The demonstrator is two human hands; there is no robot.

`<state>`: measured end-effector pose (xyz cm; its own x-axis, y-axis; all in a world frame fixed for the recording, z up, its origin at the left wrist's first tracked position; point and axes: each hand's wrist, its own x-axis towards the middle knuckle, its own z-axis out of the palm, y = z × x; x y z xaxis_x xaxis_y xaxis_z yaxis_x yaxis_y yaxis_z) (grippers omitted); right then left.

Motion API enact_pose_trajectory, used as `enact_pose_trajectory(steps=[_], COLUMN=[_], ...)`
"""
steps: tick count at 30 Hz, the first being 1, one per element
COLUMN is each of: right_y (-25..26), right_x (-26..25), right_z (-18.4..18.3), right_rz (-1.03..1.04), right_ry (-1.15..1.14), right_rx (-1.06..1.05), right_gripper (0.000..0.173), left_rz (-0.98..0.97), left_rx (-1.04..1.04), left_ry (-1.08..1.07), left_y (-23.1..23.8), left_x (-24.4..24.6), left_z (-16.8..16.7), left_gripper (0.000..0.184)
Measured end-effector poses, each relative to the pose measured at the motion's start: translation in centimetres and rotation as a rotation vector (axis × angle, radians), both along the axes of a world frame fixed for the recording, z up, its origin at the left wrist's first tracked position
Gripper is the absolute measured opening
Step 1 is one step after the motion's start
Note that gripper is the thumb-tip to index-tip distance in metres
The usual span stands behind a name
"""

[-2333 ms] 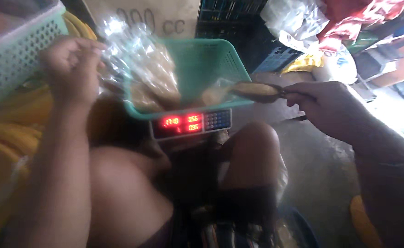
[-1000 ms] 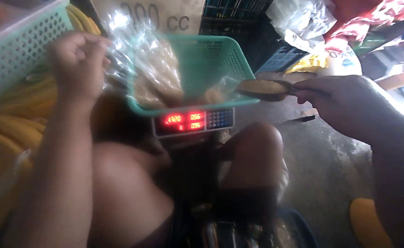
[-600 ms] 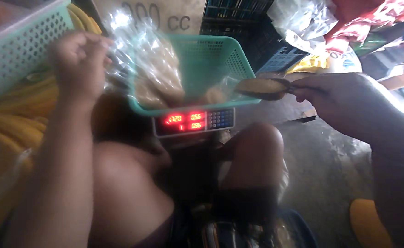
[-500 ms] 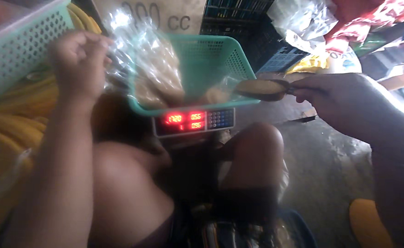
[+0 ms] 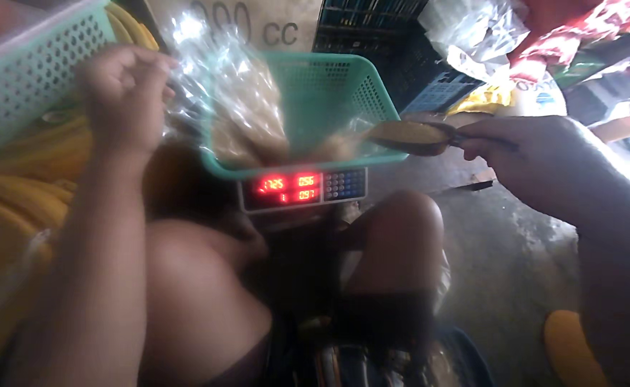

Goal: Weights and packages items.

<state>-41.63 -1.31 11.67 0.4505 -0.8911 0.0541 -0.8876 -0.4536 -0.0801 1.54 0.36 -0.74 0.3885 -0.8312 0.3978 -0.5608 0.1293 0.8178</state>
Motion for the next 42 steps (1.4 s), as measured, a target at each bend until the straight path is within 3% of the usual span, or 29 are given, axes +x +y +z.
enact_pose_trajectory(steps=[36,42], right_y=[0.2,0.2], right_x=[-0.7,-1.2], right_z=[-0.2,-1.3], right_rz=[-0.011,-0.045], right_ry=[-0.036,-0.133], right_rx=[-0.006,0.019], right_gripper=[0.023,0.024], left_rz=[-0.002,-0.006], left_rx=[-0.022,-0.031], left_ry=[0.0,-0.003], left_y=[-0.1,0.0], left_x=[0.1,0.2], left_z=[-0.2,-0.2], left_gripper=[0.026,0.028])
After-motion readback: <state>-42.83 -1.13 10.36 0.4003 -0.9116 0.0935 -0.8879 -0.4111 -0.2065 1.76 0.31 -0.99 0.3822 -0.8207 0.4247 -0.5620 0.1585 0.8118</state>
